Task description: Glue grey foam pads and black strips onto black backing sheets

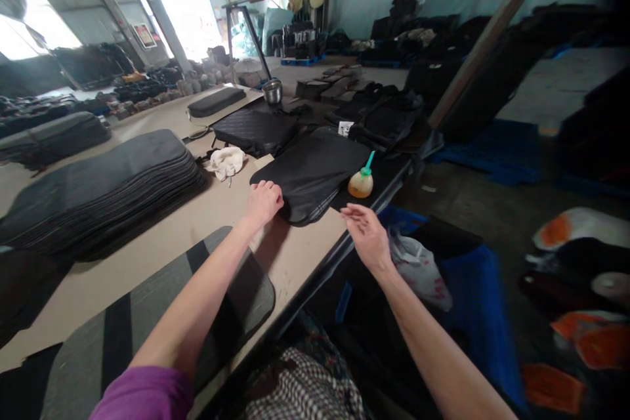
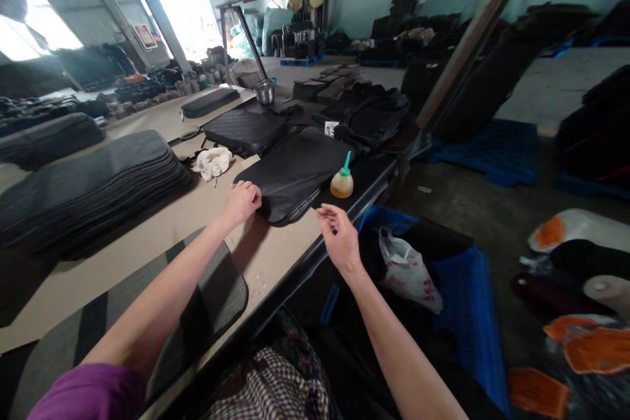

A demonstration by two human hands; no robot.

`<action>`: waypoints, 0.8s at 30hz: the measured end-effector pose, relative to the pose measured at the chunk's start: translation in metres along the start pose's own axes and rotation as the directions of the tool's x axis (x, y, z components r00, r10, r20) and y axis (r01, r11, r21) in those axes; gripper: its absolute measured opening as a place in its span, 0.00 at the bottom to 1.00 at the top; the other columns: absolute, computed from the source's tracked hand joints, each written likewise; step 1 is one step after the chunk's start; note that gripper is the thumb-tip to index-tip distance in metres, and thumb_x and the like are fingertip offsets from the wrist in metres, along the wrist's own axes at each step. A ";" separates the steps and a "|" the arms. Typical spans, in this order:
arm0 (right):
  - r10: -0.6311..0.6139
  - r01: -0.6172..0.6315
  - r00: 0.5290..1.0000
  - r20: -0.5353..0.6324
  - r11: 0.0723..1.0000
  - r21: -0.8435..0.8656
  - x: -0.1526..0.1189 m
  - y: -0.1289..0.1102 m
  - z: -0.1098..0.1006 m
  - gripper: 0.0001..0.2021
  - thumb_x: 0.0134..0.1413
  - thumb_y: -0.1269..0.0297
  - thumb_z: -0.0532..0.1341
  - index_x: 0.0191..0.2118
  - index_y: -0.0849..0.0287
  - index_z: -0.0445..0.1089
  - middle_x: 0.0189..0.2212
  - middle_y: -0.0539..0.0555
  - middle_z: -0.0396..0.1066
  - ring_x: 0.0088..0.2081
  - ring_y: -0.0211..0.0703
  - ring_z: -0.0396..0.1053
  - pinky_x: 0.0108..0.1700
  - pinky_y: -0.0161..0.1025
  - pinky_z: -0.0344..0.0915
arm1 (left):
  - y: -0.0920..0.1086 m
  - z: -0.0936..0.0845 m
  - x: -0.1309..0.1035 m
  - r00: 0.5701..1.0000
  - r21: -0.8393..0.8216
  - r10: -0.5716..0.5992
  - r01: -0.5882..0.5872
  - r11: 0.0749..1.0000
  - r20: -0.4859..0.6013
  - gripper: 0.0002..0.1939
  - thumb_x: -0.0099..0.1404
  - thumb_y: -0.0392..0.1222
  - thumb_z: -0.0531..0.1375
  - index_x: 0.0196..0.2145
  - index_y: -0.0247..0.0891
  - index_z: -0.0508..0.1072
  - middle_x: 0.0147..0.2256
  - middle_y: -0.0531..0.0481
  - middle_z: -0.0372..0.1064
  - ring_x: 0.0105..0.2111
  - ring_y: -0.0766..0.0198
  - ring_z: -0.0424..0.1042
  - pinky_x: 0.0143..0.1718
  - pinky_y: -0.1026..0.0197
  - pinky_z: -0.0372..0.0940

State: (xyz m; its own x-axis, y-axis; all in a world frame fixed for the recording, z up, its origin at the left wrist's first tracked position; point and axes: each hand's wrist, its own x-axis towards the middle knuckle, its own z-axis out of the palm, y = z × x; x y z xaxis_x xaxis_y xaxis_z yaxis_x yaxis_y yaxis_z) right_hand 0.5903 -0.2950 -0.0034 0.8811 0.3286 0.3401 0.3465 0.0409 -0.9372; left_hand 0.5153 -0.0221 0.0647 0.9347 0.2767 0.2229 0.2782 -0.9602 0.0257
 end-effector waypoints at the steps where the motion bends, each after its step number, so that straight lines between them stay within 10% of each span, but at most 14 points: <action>1: 0.097 -0.109 0.988 0.116 0.989 0.097 -0.006 -0.011 0.010 0.19 0.62 0.51 0.66 0.52 0.57 0.72 0.46 0.60 0.78 0.48 0.51 0.77 0.50 0.50 0.74 | 0.000 -0.007 -0.001 1.000 0.018 0.008 -0.008 1.000 -0.018 0.08 0.69 0.35 0.58 0.36 0.37 0.78 0.42 0.39 0.75 0.49 0.49 0.70 0.51 0.49 0.61; 7: 0.373 -0.722 0.658 0.654 0.560 0.407 -0.028 -0.049 0.076 0.23 0.49 0.53 0.78 0.47 0.59 0.76 0.48 0.58 0.79 0.50 0.49 0.77 0.51 0.43 0.75 | -0.003 -0.051 -0.025 0.998 -0.029 0.007 -0.009 1.000 -0.055 0.06 0.70 0.34 0.58 0.37 0.36 0.76 0.41 0.42 0.75 0.46 0.54 0.71 0.48 0.55 0.64; 13: 0.403 -0.663 0.733 0.548 0.241 0.709 -0.023 -0.056 0.128 0.21 0.47 0.65 0.79 0.45 0.57 0.75 0.46 0.54 0.81 0.54 0.51 0.76 0.58 0.49 0.75 | -0.022 -0.073 -0.089 0.991 -0.206 0.095 -0.112 0.972 -0.092 0.06 0.68 0.32 0.58 0.34 0.39 0.72 0.36 0.47 0.73 0.40 0.58 0.70 0.46 0.57 0.64; 17: 0.443 -0.680 0.683 0.581 0.096 0.727 -0.020 -0.058 0.149 0.13 0.57 0.65 0.73 0.46 0.60 0.76 0.47 0.57 0.81 0.57 0.52 0.75 0.59 0.48 0.75 | -0.026 -0.072 -0.136 0.984 -0.451 -0.014 -0.070 0.890 -0.180 0.03 0.71 0.40 0.59 0.40 0.40 0.73 0.44 0.45 0.73 0.48 0.56 0.71 0.52 0.54 0.65; 20: 0.371 -0.648 0.725 0.580 0.083 0.757 -0.024 -0.066 0.159 0.11 0.62 0.63 0.70 0.48 0.59 0.75 0.49 0.56 0.80 0.59 0.50 0.74 0.61 0.49 0.74 | -0.022 -0.070 -0.167 0.873 -0.747 -0.459 0.194 0.636 -0.164 0.22 0.67 0.53 0.66 0.54 0.42 0.71 0.57 0.41 0.69 0.59 0.51 0.68 0.57 0.52 0.65; 22: 0.332 -0.613 0.764 0.554 0.104 0.783 -0.029 -0.073 0.165 0.12 0.62 0.61 0.71 0.49 0.56 0.75 0.51 0.55 0.80 0.60 0.49 0.73 0.62 0.49 0.72 | -0.017 -0.070 -0.183 0.743 -0.915 -0.668 0.302 0.268 0.049 0.32 0.63 0.59 0.69 0.59 0.43 0.69 0.63 0.39 0.65 0.62 0.50 0.67 0.58 0.51 0.65; 24: 0.305 -0.598 0.786 0.538 0.149 0.788 -0.036 -0.083 0.170 0.15 0.60 0.58 0.72 0.49 0.55 0.75 0.52 0.54 0.79 0.61 0.48 0.73 0.63 0.49 0.71 | -0.013 -0.069 -0.191 0.709 -0.941 -0.627 0.310 -0.134 0.323 0.35 0.61 0.63 0.70 0.58 0.42 0.71 0.65 0.38 0.64 0.62 0.49 0.68 0.58 0.51 0.66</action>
State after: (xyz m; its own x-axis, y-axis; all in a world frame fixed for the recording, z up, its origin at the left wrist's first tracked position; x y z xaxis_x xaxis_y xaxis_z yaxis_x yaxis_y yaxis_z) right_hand 0.4747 -0.1499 0.0488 0.6244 0.7787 -0.0605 -0.7288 0.5530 -0.4039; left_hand 0.3179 -0.0650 0.0892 0.5600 0.8102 -0.1731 0.0446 0.1792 0.9828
